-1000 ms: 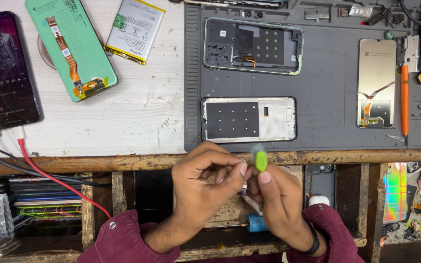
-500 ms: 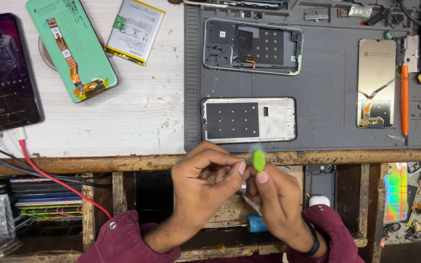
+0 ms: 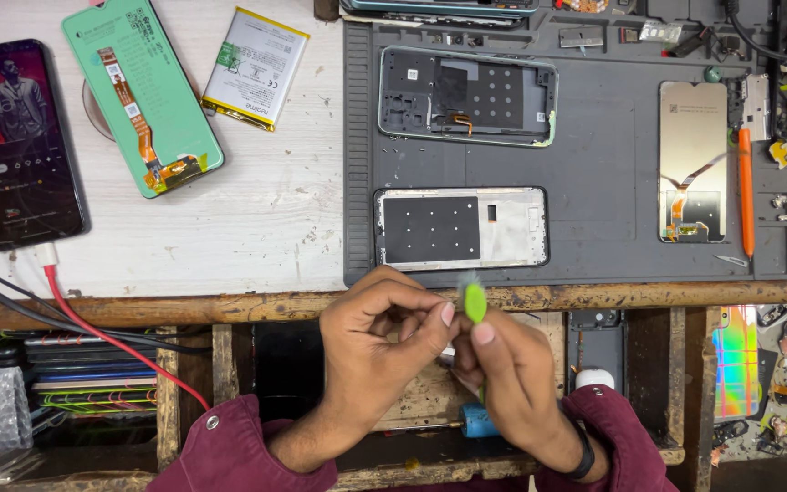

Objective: The person cleans the back of a disassembled smartphone using a cloth, a toothbrush, and a small brush. They wipe the surface, scrub with the toothbrush, and then use the brush to remove debris from the phone's back panel.

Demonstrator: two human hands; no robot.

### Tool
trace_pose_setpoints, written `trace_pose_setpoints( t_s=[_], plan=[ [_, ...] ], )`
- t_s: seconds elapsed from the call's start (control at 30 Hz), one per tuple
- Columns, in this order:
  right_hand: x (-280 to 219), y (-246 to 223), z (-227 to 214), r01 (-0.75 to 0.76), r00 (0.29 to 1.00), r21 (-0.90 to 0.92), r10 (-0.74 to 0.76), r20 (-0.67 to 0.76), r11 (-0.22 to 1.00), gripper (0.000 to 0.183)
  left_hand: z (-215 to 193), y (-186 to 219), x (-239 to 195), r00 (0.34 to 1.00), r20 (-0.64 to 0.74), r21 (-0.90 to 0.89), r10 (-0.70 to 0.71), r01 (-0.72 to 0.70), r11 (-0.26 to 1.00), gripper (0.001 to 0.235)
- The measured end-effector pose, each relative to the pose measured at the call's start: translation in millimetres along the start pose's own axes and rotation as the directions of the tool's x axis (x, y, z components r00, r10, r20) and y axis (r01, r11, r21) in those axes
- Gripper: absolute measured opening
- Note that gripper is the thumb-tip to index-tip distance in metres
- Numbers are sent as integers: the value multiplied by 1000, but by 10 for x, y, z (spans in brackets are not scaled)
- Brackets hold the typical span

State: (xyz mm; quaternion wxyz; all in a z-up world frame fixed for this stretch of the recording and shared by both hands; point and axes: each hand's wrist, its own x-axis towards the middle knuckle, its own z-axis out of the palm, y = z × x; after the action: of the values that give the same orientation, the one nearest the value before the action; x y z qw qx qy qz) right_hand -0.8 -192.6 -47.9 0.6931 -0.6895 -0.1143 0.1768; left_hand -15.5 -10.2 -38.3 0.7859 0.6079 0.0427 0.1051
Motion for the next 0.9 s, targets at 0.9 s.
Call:
trace_pose_setpoints(
  t_s=[0.9],
  plan=[
    [34,-160,-1,239,964,-298,-264,-44,924,34,5,106,12,987,26,159,161,-164,974,13]
  ],
)
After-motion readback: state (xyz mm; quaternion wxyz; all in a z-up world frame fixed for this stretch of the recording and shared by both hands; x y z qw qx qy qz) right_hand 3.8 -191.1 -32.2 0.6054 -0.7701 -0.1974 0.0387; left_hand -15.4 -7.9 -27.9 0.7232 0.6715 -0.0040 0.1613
